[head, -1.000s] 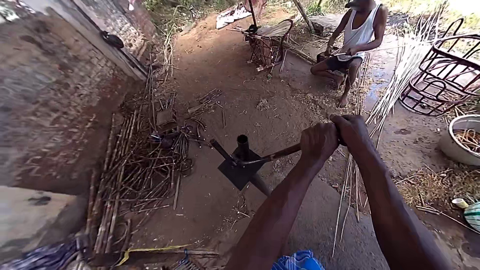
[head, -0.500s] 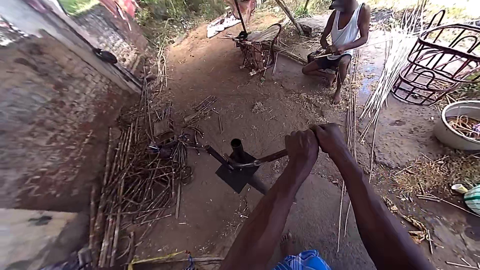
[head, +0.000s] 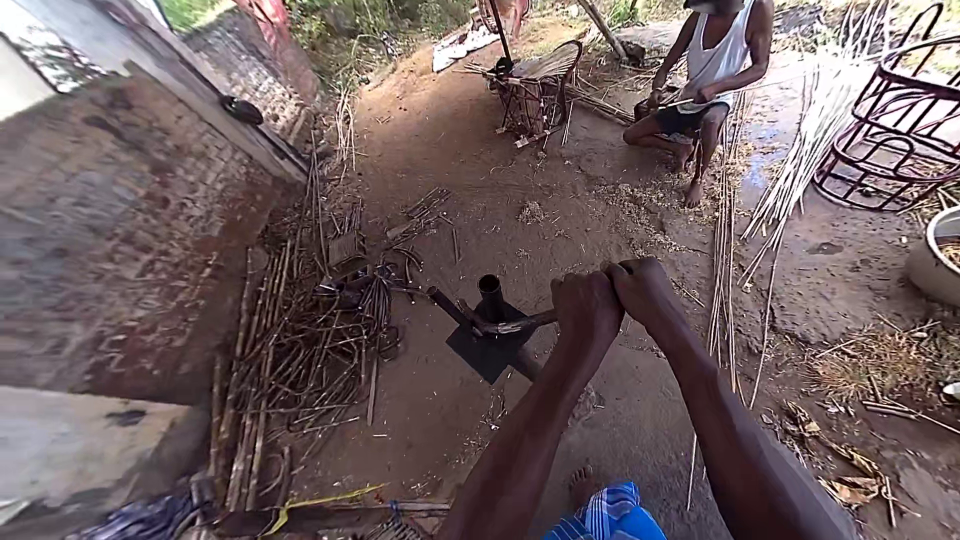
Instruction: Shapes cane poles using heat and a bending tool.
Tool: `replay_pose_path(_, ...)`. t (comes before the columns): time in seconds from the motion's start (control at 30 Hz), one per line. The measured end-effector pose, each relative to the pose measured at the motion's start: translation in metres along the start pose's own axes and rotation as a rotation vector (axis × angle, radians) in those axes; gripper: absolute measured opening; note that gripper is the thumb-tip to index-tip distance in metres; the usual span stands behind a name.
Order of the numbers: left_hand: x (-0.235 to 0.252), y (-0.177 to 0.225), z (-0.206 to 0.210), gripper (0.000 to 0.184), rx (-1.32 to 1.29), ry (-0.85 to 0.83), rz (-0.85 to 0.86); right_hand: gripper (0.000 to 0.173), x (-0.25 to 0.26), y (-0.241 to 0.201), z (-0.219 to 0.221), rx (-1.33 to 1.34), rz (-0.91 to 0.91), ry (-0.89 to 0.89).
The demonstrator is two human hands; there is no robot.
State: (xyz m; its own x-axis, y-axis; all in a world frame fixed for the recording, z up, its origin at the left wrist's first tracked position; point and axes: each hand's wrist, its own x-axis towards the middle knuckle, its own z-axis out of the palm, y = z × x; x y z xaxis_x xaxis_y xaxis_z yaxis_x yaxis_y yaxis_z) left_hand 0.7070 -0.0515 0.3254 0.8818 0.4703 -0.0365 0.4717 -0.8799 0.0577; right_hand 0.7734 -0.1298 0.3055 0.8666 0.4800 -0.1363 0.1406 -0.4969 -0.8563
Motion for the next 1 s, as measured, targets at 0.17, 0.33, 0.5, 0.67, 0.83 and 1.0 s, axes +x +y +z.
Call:
replay_pose_path(0.17, -0.097, -0.086, 0.019, 0.019, -0.224, 0.399, 0.534, 0.037, -0.151, -0.010, 0.071, -0.006, -0.189, 0.338)
replay_pose_path(0.33, -0.063, -0.067, 0.015, 0.023, -0.084, 0.288, 0.218, 0.045, -0.084, -0.013, 0.061, -0.003, -0.089, 0.118)
replay_pose_path(0.5, -0.031, -0.041, 0.003, 0.027, 0.029, -0.012, -0.027, 0.048, -0.040, -0.010, 0.047, 0.042, -0.056, 0.009)
replay_pose_path(0.67, -0.086, -0.125, 0.031, 0.018, -0.142, 0.305, 0.421, 0.040, -0.135, -0.020, 0.118, -0.018, -0.119, 0.206)
replay_pose_path(0.83, -0.032, -0.081, 0.012, 0.028, -0.034, -0.023, -0.077, 0.044, -0.040, -0.028, 0.081, -0.027, -0.032, -0.098)
replay_pose_path(1.0, -0.039, -0.083, 0.023, 0.019, -0.038, 0.085, -0.107, 0.048, -0.042, -0.011, 0.096, 0.024, -0.177, 0.020)
